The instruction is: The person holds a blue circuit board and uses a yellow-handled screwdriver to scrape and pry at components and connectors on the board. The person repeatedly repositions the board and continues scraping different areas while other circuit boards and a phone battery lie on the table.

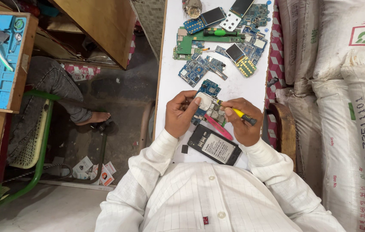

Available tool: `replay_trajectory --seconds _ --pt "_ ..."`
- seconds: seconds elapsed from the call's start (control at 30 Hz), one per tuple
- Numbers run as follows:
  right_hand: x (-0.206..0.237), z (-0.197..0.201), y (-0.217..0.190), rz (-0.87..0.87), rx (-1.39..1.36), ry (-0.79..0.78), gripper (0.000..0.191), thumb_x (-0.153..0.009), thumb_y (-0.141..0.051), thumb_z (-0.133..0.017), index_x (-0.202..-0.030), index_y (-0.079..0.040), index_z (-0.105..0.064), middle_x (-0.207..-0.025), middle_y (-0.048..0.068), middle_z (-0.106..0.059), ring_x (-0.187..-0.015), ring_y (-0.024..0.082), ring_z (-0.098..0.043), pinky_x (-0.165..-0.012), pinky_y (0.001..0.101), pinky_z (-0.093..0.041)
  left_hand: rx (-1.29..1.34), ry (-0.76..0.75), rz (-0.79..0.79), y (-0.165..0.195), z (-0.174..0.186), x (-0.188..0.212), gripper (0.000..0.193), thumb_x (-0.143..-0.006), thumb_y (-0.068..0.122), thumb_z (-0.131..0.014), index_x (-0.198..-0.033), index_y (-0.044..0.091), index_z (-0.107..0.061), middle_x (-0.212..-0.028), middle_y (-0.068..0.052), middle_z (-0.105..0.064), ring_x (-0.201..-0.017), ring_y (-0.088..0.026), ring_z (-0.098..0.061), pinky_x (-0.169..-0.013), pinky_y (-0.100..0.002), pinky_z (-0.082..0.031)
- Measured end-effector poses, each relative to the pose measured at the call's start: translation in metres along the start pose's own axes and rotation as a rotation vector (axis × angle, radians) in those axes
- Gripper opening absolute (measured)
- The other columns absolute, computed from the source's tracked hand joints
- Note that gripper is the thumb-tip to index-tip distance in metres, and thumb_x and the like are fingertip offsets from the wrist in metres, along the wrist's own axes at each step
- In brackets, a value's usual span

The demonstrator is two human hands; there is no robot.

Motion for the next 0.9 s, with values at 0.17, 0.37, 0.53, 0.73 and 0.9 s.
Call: replay_trajectory --seconds 0.17,0.37,0.53,0.73,0.9 --pt "-0.0002 0.0006 -0.0005 -0.021 0.005 0.013 0.017 -0.105 -0.012 -0.067 -0.113 0.002 -0.072 -0.103 0.01 -0.072 -0.077 0.009 -0.063 -0.068 0.0224 -0.05 0.053 0.008 0.023 -0.0024 0.0014 -0.0004 0.023 -0.103 0.012 -0.068 -0.121 -0.002 -0.068 -0.096 -0.002 -0.072 -0.079 -0.002 -0.06 -0.071 -0.018 -0.049" --pt "-0.0032 -0.0025 -0.0032 0.021 -0.004 -0.033 0.02 -0.104 -0.015 -0.068 -0.115 0.001 -0.071 -0.105 0.01 -0.072 -0.079 0.009 -0.064 -0.069 0.0226 -0.052 -0.046 -0.015 0.024 -0.0018 -0.0013 -0.0001 0.023 -0.101 0.011 -0.07 -0.119 -0.003 -0.069 -0.086 0.001 -0.069 -0.072 0.0 -0.055 -0.063 -0.017 -0.044" --pt "-0.0061 -0.0029 -0.0028 0.027 -0.026 -0.02 0.02 -0.103 -0.015 -0.069 -0.117 0.0 -0.071 -0.107 0.01 -0.072 -0.079 0.009 -0.064 -0.069 0.0227 -0.053 -0.097 -0.039 0.025 -0.0008 -0.0032 -0.0013 0.022 -0.101 0.012 -0.07 -0.118 -0.002 -0.07 -0.078 0.003 -0.067 -0.066 0.0 -0.05 -0.058 -0.017 -0.039" --pt "-0.0062 -0.0032 -0.0037 0.044 -0.003 -0.047 0.018 -0.104 -0.013 -0.069 -0.116 0.0 -0.072 -0.106 0.01 -0.073 -0.078 0.009 -0.064 -0.069 0.0229 -0.052 -0.076 -0.012 -0.004 -0.0013 0.0002 -0.0029 0.024 -0.101 0.013 -0.07 -0.12 -0.002 -0.069 -0.085 0.002 -0.068 -0.072 -0.001 -0.053 -0.063 -0.018 -0.043" --pt "-0.0031 0.0016 -0.0007 0.033 -0.05 0.011 0.017 -0.105 -0.012 -0.068 -0.117 0.001 -0.071 -0.107 0.012 -0.071 -0.079 0.01 -0.063 -0.071 0.0239 -0.052 -0.006 -0.012 -0.006 -0.0037 0.001 -0.001 0.024 -0.102 0.012 -0.069 -0.121 -0.002 -0.068 -0.094 0.0 -0.071 -0.078 -0.002 -0.056 -0.069 -0.018 -0.047"
Point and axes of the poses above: each hand's wrist, its own x-axis away from the middle knuckle, its own z-axis out of the back of the hand, y = z × x, the point moved 8 cm from there along -x, towards the middle knuckle
